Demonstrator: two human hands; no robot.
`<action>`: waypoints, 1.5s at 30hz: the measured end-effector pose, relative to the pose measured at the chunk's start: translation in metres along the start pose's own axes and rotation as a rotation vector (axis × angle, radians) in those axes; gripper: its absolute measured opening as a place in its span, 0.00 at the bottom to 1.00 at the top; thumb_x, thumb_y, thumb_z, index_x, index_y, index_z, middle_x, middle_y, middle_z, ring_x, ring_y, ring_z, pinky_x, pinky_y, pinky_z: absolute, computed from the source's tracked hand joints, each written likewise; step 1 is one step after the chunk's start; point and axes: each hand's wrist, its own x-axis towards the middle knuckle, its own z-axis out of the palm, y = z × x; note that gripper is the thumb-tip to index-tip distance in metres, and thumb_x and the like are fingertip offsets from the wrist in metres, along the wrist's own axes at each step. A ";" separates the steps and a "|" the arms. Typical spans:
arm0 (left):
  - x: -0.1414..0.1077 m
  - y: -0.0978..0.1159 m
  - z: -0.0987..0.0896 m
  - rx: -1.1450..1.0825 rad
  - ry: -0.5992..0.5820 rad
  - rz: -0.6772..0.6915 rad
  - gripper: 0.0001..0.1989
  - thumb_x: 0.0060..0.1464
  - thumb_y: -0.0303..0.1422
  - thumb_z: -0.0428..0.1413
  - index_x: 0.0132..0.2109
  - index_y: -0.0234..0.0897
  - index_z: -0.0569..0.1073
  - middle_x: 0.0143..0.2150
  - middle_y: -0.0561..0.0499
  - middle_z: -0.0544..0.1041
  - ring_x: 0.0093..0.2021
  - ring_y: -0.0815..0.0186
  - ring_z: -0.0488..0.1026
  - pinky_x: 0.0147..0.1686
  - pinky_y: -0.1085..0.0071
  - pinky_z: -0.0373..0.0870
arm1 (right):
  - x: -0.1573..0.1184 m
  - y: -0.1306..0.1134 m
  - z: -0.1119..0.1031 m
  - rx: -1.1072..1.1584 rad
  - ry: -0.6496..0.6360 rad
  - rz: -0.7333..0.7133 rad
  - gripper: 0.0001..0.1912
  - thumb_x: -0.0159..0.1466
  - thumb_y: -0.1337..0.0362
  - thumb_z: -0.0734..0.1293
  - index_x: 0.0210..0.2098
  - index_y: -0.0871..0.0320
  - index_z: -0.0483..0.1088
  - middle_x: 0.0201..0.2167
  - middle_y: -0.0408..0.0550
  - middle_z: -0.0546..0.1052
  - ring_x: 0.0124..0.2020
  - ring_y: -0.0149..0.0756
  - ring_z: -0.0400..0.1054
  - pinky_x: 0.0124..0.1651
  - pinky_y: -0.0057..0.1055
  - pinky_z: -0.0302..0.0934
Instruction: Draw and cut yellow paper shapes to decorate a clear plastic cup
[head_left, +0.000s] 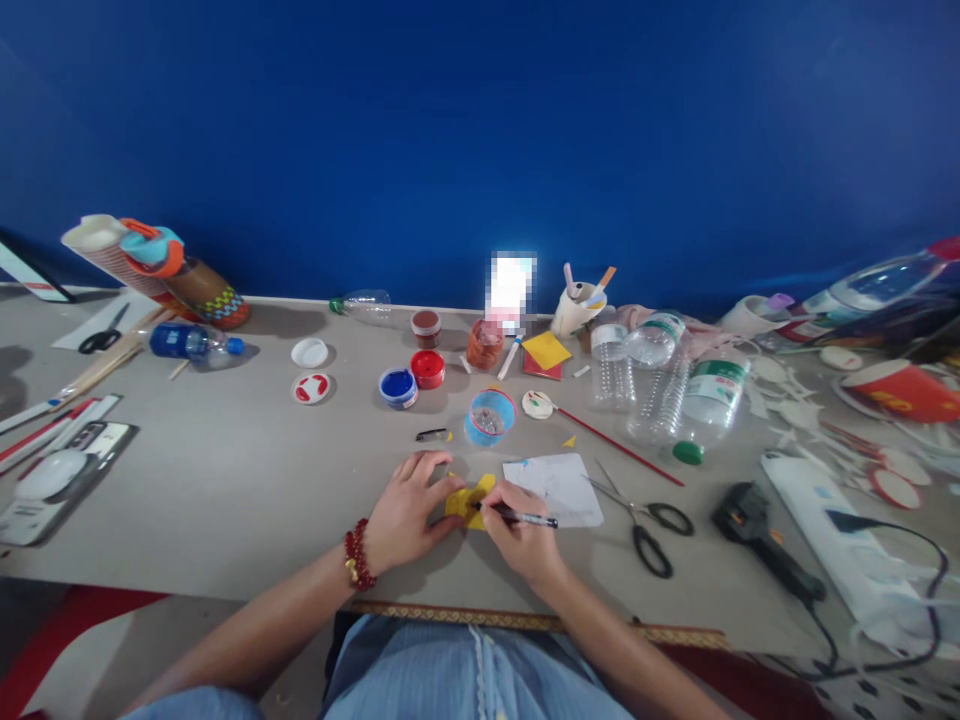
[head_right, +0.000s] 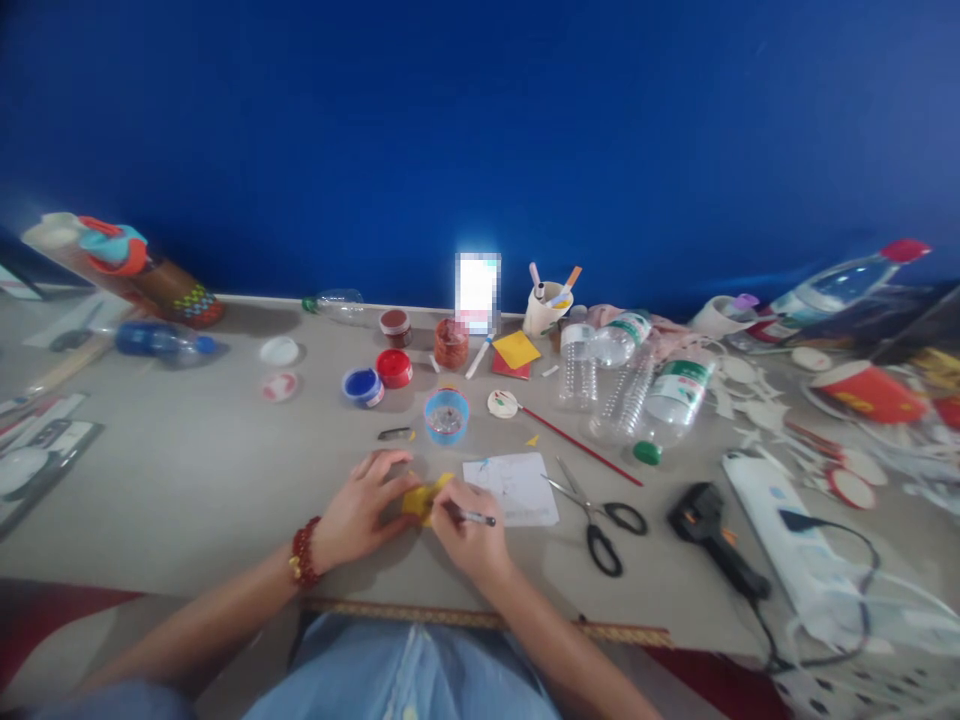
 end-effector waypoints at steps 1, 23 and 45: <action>0.000 0.000 0.000 0.000 -0.002 -0.001 0.17 0.55 0.38 0.57 0.51 0.43 0.71 0.57 0.44 0.64 0.56 0.52 0.62 0.52 0.55 0.64 | 0.000 0.000 0.000 -0.001 -0.001 0.003 0.08 0.59 0.70 0.61 0.24 0.56 0.65 0.20 0.40 0.69 0.23 0.31 0.62 0.29 0.26 0.52; 0.001 0.001 -0.001 -0.011 -0.004 -0.009 0.16 0.55 0.38 0.57 0.51 0.44 0.71 0.57 0.44 0.64 0.56 0.52 0.62 0.52 0.54 0.64 | -0.001 0.001 0.000 0.019 0.017 0.012 0.09 0.58 0.71 0.60 0.23 0.56 0.64 0.19 0.39 0.67 0.22 0.30 0.60 0.28 0.27 0.52; 0.000 -0.001 0.001 -0.008 0.002 0.002 0.17 0.55 0.38 0.57 0.52 0.44 0.71 0.57 0.44 0.64 0.56 0.52 0.62 0.52 0.54 0.64 | -0.001 0.003 -0.001 0.013 0.067 0.021 0.10 0.58 0.72 0.59 0.22 0.56 0.63 0.18 0.39 0.65 0.22 0.30 0.58 0.27 0.27 0.51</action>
